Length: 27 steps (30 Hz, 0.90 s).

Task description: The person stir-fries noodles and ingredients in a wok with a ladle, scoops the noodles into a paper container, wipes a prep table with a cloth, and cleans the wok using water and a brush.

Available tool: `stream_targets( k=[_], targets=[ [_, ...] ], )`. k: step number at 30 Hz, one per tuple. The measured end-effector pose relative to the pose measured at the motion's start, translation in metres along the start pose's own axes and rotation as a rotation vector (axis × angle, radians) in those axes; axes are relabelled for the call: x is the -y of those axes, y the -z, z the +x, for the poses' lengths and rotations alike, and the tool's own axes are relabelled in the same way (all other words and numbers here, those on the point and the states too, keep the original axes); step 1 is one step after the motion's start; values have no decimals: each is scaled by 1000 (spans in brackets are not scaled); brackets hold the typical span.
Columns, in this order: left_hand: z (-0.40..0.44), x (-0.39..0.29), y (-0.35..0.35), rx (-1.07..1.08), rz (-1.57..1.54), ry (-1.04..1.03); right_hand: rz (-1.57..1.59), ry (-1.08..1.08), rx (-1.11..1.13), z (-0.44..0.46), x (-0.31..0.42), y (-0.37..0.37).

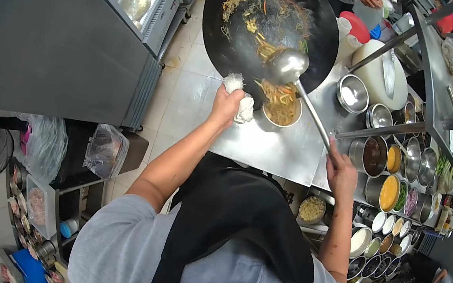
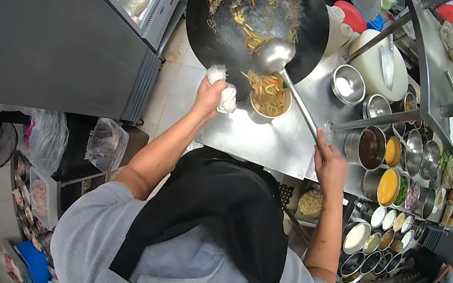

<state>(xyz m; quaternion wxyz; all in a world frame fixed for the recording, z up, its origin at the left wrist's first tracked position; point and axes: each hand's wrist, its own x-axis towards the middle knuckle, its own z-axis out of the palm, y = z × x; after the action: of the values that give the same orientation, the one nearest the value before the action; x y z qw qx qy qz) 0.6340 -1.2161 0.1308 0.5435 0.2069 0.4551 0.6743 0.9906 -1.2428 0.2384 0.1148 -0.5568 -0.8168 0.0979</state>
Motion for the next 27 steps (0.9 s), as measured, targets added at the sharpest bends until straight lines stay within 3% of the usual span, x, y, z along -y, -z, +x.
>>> stream_targets(
  k=[4, 6, 10, 14, 16, 22, 25, 27],
  targets=[
    [-2, -3, -7, 26, 0, -2, 59, -62, -43, 7, 7, -10],
    [-4, -5, -12, 15, 8, -43, 222, 2, -219, 14, 13, -28],
    [-2, 1, -12, 33, 29, -50, 330, -159, -154, 45, 37, -48],
    [-2, -3, -19, 3, 50, -109, 386, -138, -177, 71, 48, -82],
    [-3, -3, -17, 55, 3, -13, 423, -45, -219, 79, 57, -88],
    [6, 3, -10, 27, -7, -29, 145, -70, 24, 27, 32, -44],
    [7, 2, -7, 12, -28, -39, 183, -51, 70, -10, 18, -14],
    [5, 2, -5, -2, -27, -28, 288, -176, 96, -21, 22, 4]
  ],
)
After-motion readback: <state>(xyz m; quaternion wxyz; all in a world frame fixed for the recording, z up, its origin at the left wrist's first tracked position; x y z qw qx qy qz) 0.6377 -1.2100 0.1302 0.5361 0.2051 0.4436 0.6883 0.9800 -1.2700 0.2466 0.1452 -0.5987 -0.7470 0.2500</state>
